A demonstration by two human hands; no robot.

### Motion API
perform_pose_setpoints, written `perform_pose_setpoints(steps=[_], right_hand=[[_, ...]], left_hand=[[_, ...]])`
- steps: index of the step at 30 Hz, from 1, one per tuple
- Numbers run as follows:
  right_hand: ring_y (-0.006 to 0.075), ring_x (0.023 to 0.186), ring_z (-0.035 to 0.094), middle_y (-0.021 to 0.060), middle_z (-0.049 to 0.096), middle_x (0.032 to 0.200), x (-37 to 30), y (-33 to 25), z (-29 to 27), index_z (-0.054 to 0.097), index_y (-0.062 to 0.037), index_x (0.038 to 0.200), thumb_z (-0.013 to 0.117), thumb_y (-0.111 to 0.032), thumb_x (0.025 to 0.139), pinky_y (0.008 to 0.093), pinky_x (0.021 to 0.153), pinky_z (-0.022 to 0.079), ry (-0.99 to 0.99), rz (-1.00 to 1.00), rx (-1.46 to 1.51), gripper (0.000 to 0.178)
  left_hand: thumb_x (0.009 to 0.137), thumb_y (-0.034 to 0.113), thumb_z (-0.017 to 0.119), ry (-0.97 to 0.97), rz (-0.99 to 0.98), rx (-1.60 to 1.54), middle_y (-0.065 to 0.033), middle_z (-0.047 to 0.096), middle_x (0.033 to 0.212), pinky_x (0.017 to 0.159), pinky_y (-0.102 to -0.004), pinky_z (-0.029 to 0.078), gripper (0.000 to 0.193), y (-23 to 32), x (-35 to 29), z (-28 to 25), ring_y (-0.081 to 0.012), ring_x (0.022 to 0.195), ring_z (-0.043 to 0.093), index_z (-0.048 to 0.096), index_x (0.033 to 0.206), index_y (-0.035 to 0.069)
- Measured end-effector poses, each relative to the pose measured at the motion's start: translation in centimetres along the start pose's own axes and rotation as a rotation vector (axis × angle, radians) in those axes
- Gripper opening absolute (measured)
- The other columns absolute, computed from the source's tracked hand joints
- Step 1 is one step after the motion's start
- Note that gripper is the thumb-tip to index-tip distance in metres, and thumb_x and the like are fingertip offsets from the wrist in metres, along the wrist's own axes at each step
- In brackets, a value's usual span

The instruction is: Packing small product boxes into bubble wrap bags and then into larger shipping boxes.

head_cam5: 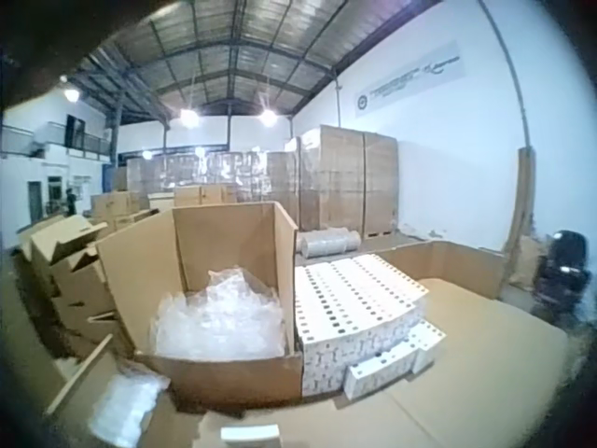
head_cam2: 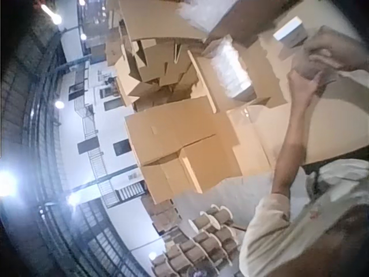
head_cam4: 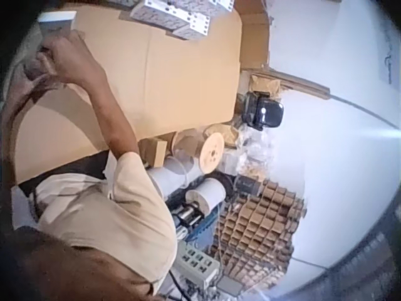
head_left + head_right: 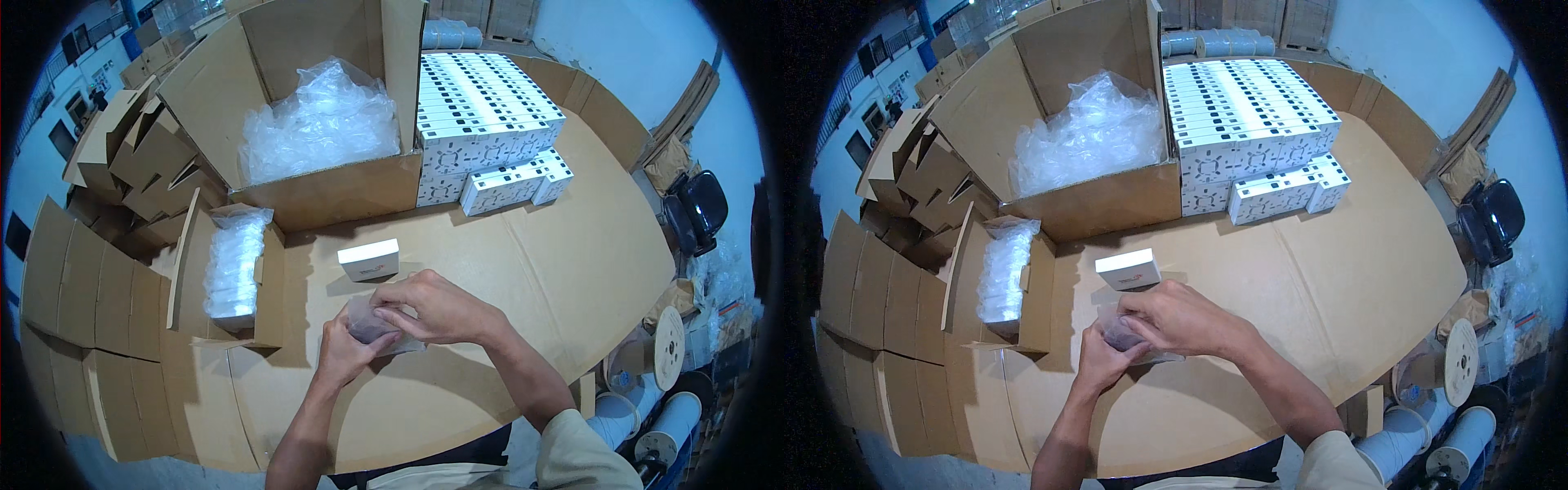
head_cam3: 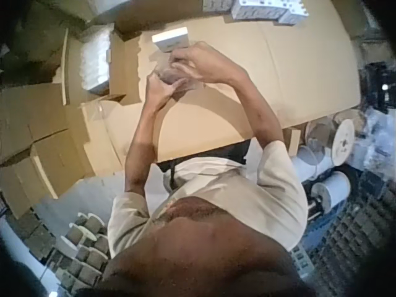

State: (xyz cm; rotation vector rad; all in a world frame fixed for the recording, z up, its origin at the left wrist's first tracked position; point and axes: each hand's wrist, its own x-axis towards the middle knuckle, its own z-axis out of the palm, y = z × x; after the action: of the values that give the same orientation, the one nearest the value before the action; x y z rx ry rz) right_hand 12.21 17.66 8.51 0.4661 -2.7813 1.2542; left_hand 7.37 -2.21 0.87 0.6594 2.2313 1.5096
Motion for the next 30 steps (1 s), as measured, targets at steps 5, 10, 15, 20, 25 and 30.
perform_pose_setpoints(steps=[5,10,15,20,25,30], right_hand=[[0.0324,0.068,0.065,0.0159,0.07,0.08,0.4,1.1,0.8,0.073,-0.0046,0.101,0.068,-0.014,0.093,0.04,0.078,0.051,0.115,-0.123,-0.029,0.013],[0.0237,0.076,0.065,0.0117,0.07,0.082,0.1,1.8,0.7,0.071,-0.0007,0.1,0.064,-0.016,0.097,0.0351,0.081,0.049,0.49,-0.257,-0.045,0.017],[0.0216,0.087,0.068,0.0086,0.073,0.094,0.2,5.5,1.7,0.069,-0.0001,0.11,0.057,-0.004,0.095,0.0322,0.086,0.051,0.755,-0.049,0.331,0.019],[0.0165,0.106,0.064,0.0073,0.07,0.119,0.2,9.1,2.3,0.063,-0.003,0.126,0.053,0.006,0.091,0.031,0.088,0.051,0.636,0.033,0.447,0.038],[0.0155,0.118,0.058,0.005,0.059,0.137,0.6,9.7,2.9,0.054,-0.0066,0.14,0.054,0.012,0.086,0.029,0.09,0.05,0.45,0.006,0.685,0.058],[0.0181,0.127,0.055,0.0101,0.058,0.138,0.8,9.3,3.5,0.052,-0.0024,0.139,0.06,0.011,0.088,0.035,0.104,0.048,0.4,0.036,0.746,0.053]], left_hand=[[0.071,0.023,0.093,0.016,-0.017,-0.037,-0.0157,0.076,0.102,0.086,-0.0365,0.058,0.056,-0.2,0.4,0.0,-0.0227,0.095,0.074,0.069,0.115,-0.001],[0.072,0.023,0.093,0.039,-0.01,-0.024,-0.0142,0.077,0.099,0.085,-0.0365,0.058,0.054,1.1,0.2,0.1,-0.0221,0.09,0.074,0.07,0.113,-0.002],[0.072,0.024,0.093,0.042,-0.037,-0.022,-0.0141,0.077,0.098,0.083,-0.0357,0.058,0.052,0.3,0.3,0.1,-0.0212,0.088,0.074,0.07,0.111,-0.003],[0.072,0.023,0.094,0.08,-0.029,-0.126,-0.013,0.076,0.097,0.083,-0.0348,0.057,0.048,-0.5,0.4,-0.1,-0.0199,0.088,0.073,0.069,0.106,-0.002],[0.072,0.021,0.094,0.086,-0.02,-0.112,-0.0112,0.075,0.095,0.082,-0.0344,0.057,0.047,-0.3,0.6,-0.3,-0.0183,0.088,0.071,0.067,0.105,-0.001],[0.072,0.022,0.093,0.073,-0.023,-0.115,-0.0111,0.075,0.096,0.083,-0.0342,0.057,0.048,-0.1,0.6,-0.3,-0.0186,0.089,0.071,0.068,0.106,-0.001]])
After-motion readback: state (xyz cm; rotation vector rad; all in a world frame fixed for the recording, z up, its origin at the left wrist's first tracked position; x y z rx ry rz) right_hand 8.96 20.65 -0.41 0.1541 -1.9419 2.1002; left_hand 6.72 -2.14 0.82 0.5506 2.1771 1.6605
